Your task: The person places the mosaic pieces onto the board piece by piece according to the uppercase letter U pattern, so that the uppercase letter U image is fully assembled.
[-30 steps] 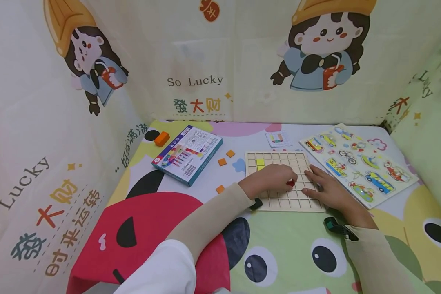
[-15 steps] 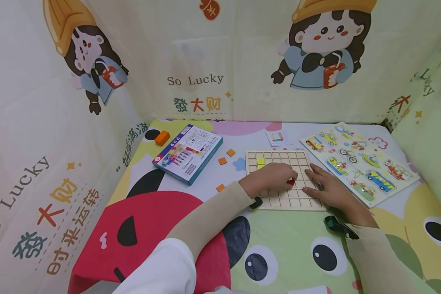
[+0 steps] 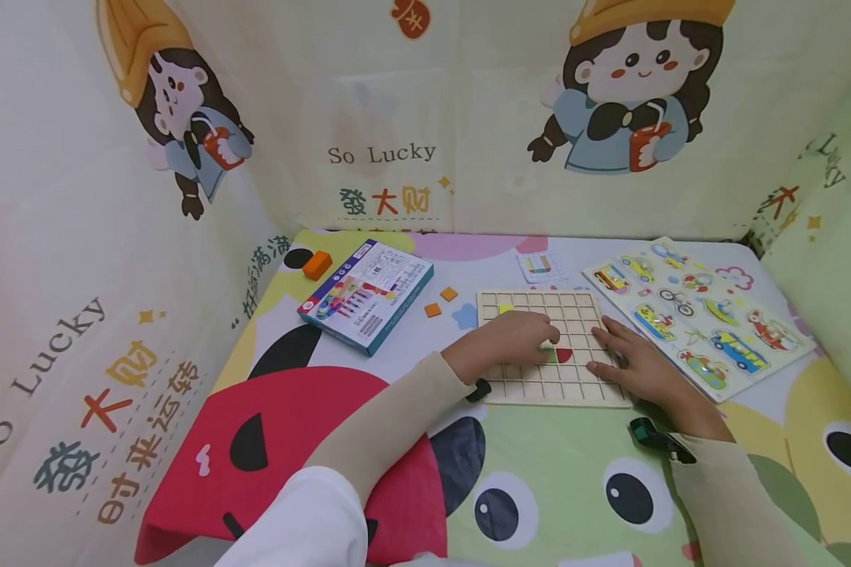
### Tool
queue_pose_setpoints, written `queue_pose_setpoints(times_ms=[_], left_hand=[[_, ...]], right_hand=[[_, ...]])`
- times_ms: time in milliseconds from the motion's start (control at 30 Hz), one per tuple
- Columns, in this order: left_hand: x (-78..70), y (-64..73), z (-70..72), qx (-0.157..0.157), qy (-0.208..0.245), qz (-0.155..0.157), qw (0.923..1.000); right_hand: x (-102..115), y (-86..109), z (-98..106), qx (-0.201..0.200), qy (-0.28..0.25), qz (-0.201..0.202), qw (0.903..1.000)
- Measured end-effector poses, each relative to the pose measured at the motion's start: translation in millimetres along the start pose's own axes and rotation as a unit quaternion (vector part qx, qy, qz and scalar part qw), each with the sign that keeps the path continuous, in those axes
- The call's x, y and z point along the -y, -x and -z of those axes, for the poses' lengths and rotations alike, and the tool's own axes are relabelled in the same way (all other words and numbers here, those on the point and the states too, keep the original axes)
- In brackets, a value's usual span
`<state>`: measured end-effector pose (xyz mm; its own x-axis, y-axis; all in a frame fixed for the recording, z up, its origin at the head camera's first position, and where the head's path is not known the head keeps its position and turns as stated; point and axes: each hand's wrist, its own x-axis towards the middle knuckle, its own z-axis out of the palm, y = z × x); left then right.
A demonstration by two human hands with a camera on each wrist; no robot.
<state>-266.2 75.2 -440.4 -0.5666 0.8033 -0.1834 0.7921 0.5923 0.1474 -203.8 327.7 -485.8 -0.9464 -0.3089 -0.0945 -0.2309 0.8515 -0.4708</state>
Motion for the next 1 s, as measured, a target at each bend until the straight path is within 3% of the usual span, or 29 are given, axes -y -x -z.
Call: queue_pose_setpoints(times_ms=[267,433,767,1000], left_hand=[[21.3,31.4,3.9,-0.041,0.001,0.008,0.9991],[38.2,45.8,-0.7,-0.053,0.016,0.020,0.9983],[58.1,78.0,-0.2,-0.057,0.050,0.053,0.9957],[68.9,97.8,-9.4,-0.039,0.046,0.078,0.9951]], right_hand=[[-2.5,0.1,1.5,0.004,0.006,0.003,1.0000],[-0.8,1.3,1.7,0.000,-0.001,0.007,1.0000],[0.4,1.4,0.9,-0.007,-0.002,0.010,0.9999],[-0.7,0.3,-1.1,-0.006,-0.004,0.010,0.9999]])
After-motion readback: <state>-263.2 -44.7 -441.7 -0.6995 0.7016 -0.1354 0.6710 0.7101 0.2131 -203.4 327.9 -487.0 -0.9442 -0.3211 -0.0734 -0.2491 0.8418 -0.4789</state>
